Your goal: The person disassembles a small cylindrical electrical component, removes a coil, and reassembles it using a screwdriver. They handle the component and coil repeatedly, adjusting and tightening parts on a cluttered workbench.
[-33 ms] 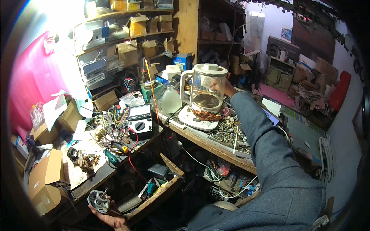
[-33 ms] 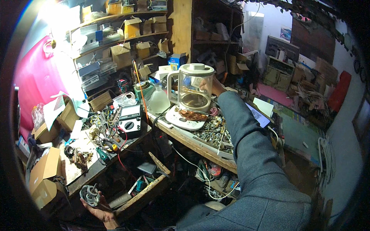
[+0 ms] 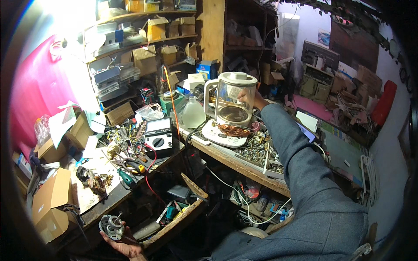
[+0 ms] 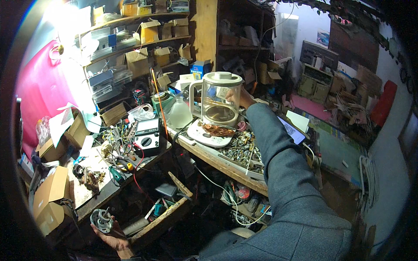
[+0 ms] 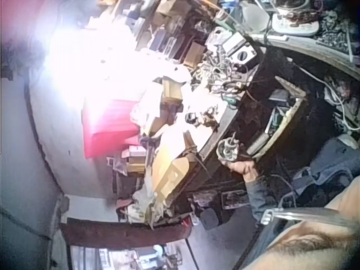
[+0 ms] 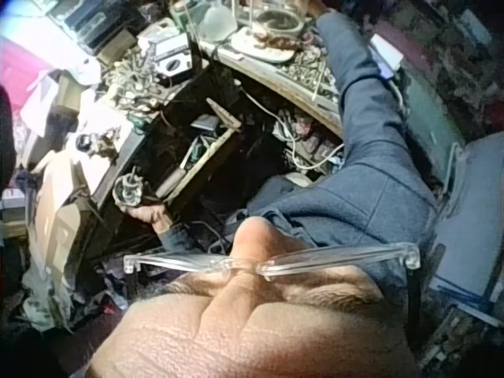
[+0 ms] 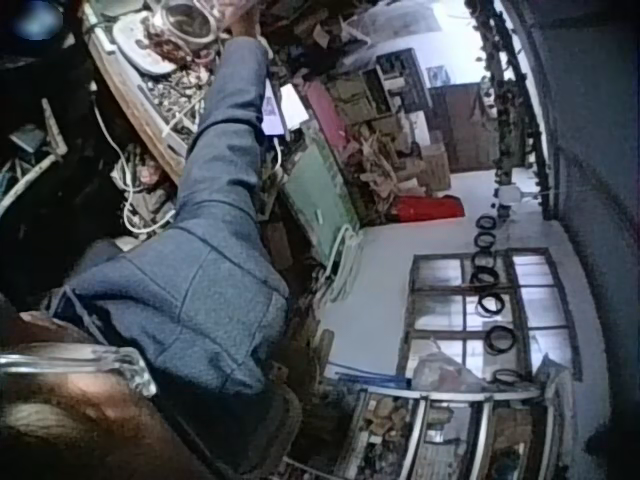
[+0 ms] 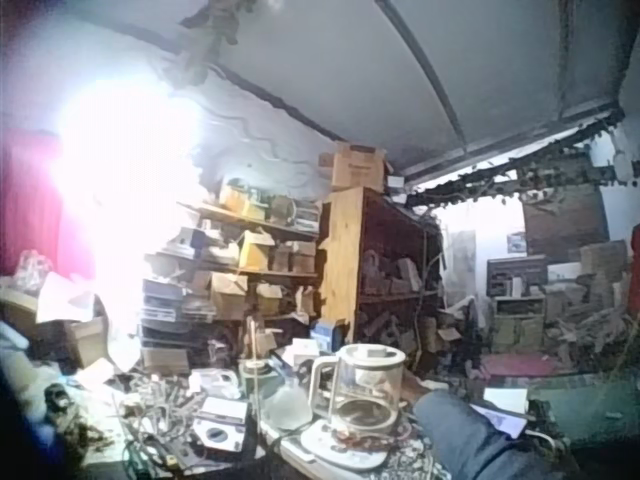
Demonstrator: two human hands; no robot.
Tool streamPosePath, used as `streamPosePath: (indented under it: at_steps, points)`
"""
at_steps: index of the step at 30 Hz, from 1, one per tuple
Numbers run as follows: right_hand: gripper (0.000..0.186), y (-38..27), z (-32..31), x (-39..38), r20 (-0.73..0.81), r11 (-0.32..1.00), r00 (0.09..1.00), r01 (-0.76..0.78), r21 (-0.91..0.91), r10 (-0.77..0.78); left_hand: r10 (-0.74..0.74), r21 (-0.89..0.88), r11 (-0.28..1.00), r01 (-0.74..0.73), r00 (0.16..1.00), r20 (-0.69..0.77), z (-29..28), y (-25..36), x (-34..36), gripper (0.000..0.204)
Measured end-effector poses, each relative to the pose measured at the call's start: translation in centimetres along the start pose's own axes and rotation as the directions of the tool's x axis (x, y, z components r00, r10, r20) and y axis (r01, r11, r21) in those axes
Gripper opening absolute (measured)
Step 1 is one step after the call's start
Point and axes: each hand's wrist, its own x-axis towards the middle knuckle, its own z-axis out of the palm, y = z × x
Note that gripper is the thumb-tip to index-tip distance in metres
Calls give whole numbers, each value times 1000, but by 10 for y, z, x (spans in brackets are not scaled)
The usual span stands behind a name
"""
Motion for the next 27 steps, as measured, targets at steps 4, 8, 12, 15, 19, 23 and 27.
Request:
streamPosePath:
  at_steps: [4,8,12,15,19,23,27]
  points:
    - [22,-2,0,1,-36,999,999,-5,32,6,44,9,999,-44,999,-22,7,1,-6,65]
    - [17,-12,-1,1,-48,950,977,-189,248,207,28,-3,1000,-28,999,-28,3,3,-5,65]
    - [13,21,-32,6,-365,972,904,180,-149,-223,4,-42,999,-3,1000,17,12,-7,0,66]
    - [14,-2,-31,27,-413,924,842,-230,306,347,11,-2,1000,-11,999,-47,7,8,-6,66]
    - [11,-14,-68,65,-828,982,529,-124,141,186,50,-220,975,-33,996,69,-12,12,-1,59]
    - [13,-66,-132,76,-906,988,417,95,124,74,-25,-70,997,26,999,25,19,1,-7,64]
    - [17,-232,-108,84,-653,893,758,291,342,3,-81,-133,988,83,997,18,14,6,-10,63]
